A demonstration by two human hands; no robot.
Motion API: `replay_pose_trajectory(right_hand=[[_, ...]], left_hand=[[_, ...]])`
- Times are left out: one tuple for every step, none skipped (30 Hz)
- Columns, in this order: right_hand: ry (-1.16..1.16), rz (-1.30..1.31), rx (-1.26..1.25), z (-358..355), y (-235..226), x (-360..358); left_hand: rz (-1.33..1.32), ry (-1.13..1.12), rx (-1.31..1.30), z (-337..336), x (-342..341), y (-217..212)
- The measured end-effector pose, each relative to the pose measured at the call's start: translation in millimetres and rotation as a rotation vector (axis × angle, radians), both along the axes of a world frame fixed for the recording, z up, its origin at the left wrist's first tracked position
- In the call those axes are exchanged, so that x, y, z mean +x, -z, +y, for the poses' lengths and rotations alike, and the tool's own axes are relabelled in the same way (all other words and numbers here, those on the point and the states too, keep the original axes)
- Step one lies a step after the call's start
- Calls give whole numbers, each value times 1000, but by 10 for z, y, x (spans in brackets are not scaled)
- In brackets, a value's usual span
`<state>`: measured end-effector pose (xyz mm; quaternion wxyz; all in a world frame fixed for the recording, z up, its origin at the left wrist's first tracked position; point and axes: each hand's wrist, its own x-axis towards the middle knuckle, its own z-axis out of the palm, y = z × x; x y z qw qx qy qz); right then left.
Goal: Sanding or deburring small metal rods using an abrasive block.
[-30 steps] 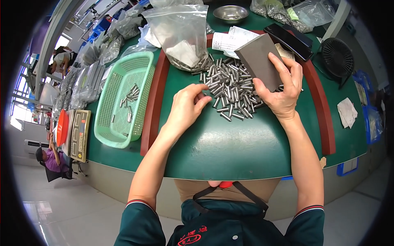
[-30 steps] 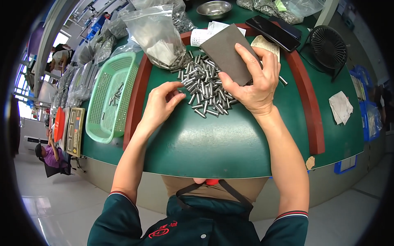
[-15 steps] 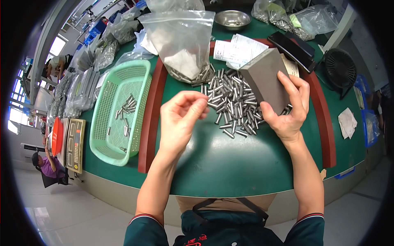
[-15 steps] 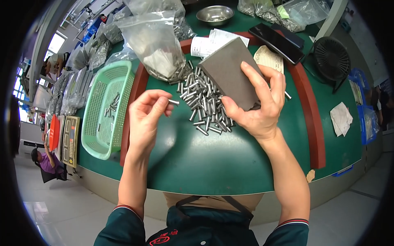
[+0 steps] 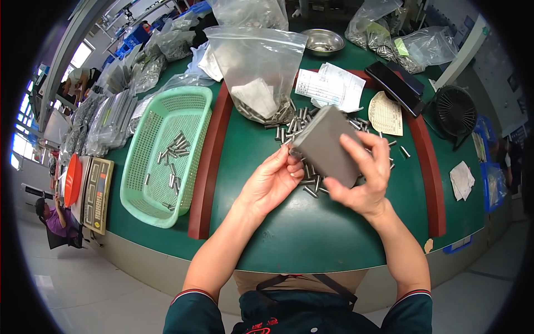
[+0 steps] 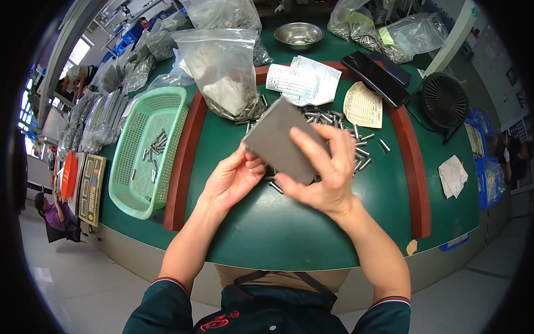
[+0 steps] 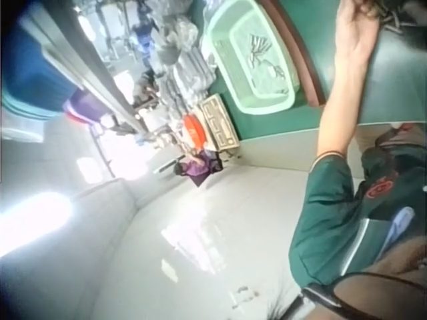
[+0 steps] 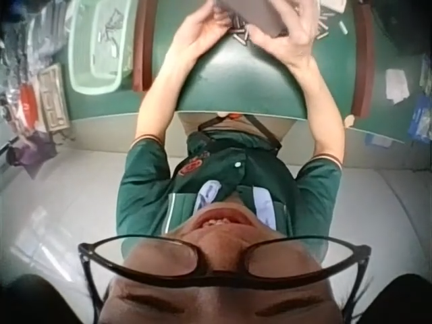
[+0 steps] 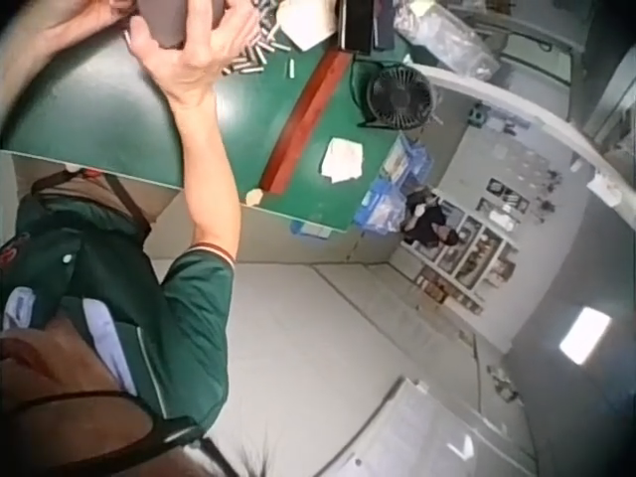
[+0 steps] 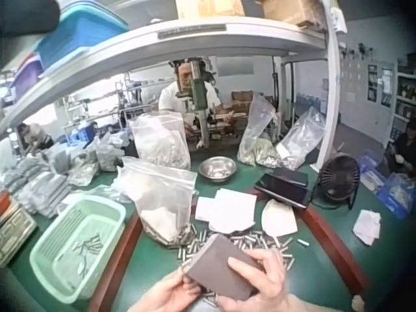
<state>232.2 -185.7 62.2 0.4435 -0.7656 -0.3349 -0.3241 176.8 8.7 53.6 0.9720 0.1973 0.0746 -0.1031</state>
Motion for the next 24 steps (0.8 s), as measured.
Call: replay_pose_trajectory(right_hand=[[-95, -81, -40, 36, -44, -37], [-171, -143, -96, 63, -90, -64], [-248, -197, -170, 96, -132, -91], [-231, -258, -172, 101, -176, -82], [-122, -156, -67, 109, -209, -77], [11, 17, 11, 111, -230, -62], [182, 113, 41, 101, -242, -37], [170, 75, 117, 107, -242, -27], [65, -93, 66, 81, -251, -33], [-73, -208, 14, 102, -250, -55], [-164, -276, -102, 105, -257, -88], [-173, -286, -128, 142, -235, -93], [-108, -238, -125, 131, -238, -80], [30, -136, -72, 149, -233, -50], [173, -57, -58, 139, -216, -12], [197, -77, -22, 149, -225, 16], [100, -104, -9, 134, -237, -6], [-86, -173, 16, 159, -251, -37], [-209, -220, -58, 172, -252, -83], [-245, -243, -115, 198, -267, -110], [-178, -246, -127, 184, -270, -82], [-51, -173, -66, 173, -276, -33], [127, -90, -10, 155, -269, 27], [201, -60, 14, 132, -257, 58]], left_hand=[[16, 5, 74, -23, -11, -11], [68, -19, 71, -65, -28, -12], [136, 48, 24, -52, -54, -27], [55, -21, 118, -92, -34, -8], [0, -52, 240, -133, -54, 10], [-218, 133, 55, -104, -13, 23], [-97, 70, 138, -113, -31, 44], [-191, 92, 90, -100, -14, 67], [-132, 87, 102, -92, -15, 81], [-87, 34, 253, -92, -23, 99], [161, -12, 244, -76, -35, 95], [61, -55, 213, -86, -38, 90], [43, -41, 184, -94, -48, 71], [-65, -49, 280, -107, -37, 50], [-15, -96, 346, -121, -39, 25], [3, -121, 356, -137, -42, -2], [11, -141, 368, -135, -53, -37], [-5, -136, 349, -166, -49, -57], [87, -58, 289, -112, -69, -105], [65, -56, 227, -156, -61, -112], [115, -77, 310, -103, -42, -145], [83, -148, 420, -160, -26, -131], [-101, 65, 210, -98, -2, -151], [-44, 9, 270, -116, 3, -132]])
